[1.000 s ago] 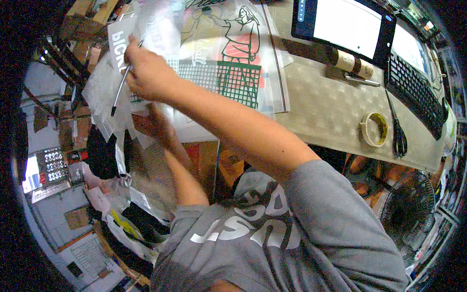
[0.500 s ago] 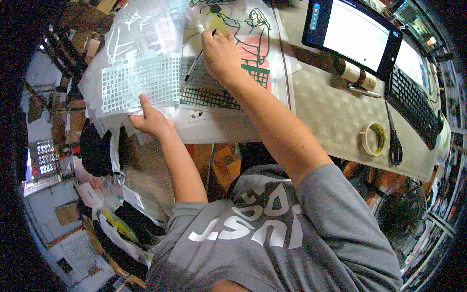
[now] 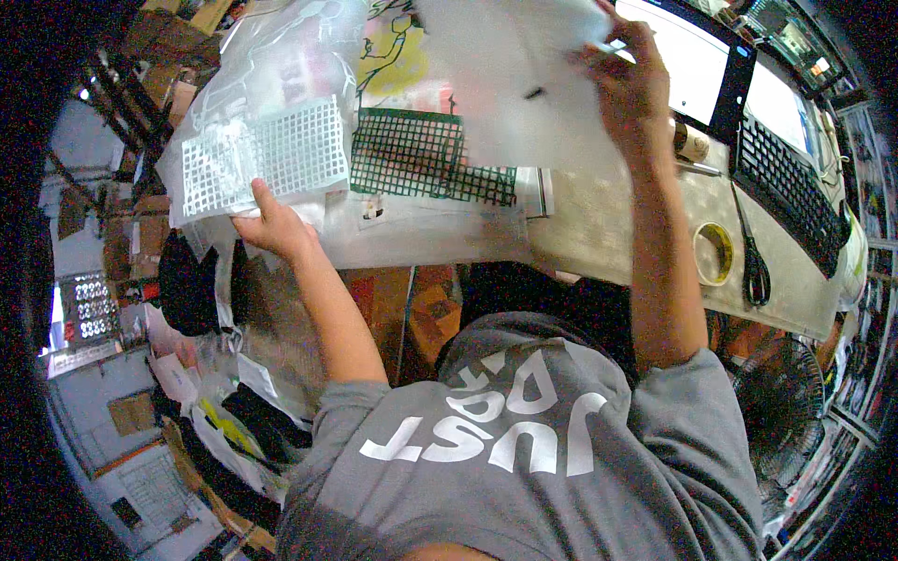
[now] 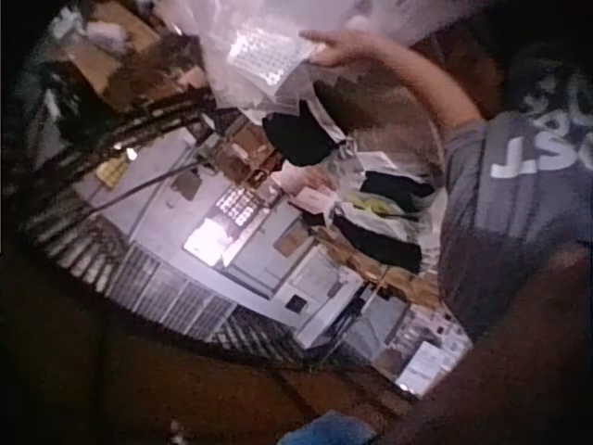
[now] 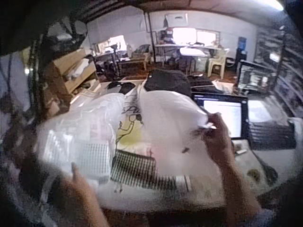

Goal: The person labels white and black clothing items at a desk. They use a pen to write on small tags, attach the tags to the garments, and handle various plastic packaging sheets and cardboard pieces on the cluttered workspace.

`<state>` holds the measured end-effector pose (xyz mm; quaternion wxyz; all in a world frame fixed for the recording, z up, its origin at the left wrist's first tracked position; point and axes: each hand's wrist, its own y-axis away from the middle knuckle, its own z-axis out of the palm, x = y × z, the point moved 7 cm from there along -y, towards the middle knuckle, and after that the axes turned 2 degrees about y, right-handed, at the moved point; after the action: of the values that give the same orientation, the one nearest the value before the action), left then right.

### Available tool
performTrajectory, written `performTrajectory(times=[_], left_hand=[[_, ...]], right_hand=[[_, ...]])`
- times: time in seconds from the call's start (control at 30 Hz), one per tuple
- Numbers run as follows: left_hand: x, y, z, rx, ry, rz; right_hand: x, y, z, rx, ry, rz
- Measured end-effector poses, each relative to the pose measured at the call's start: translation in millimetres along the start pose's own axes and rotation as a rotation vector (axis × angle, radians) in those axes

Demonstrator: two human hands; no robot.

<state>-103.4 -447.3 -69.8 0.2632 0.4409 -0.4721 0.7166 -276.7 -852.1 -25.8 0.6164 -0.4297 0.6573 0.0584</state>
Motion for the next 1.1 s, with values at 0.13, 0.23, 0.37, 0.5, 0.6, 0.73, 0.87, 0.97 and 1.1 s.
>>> performTrajectory(times=[0.13, 0.23, 0.37, 0.5, 0.6, 0.73, 0.87, 0.97, 1.1], left_hand=[[30.9, 14.5, 25.0, -0.218, -0.16, 0.17], [41.9, 55.8, 48.8, -0.601, -0.302, 0.29], [39.8, 122.7, 77.7, -1.149, -0.482, 0.26], [79.0, 150.9, 77.2, -1.252, -0.589, 0.482], [120.0, 158.3, 78.5, -1.281, -0.129, 0.232], [137.6, 195.9, 82.1, -1.489, 0.181, -0.243], [135.5, 207.0, 50.0, -1.605, 0.031, -0.619], [151.9, 139.7, -3.6, -1.237, -0.397, -0.102], [228.1, -28.0, -168.5, -0.741, -0.58, 0.408]], right_hand=[[22.6, 32.4, -90.2, 0.075, -0.07, 0.192], [29.2, 62.8, -117.7, 0.099, -0.063, 0.229], [13.9, 85.8, -126.4, 0.064, -0.278, 0.201], [-3.4, 103.4, -131.8, -0.007, -0.379, 0.179], [-32.1, 117.9, -121.5, -0.194, -0.538, 0.189], [-80.0, 148.1, -88.6, -0.515, -0.693, 0.174], [-86.1, 155.3, -80.0, -0.621, -0.589, 0.076], [-75.8, 156.6, -74.2, -0.602, -0.436, 0.006], [-48.3, 155.4, -81.6, -0.517, -0.629, 0.32]])
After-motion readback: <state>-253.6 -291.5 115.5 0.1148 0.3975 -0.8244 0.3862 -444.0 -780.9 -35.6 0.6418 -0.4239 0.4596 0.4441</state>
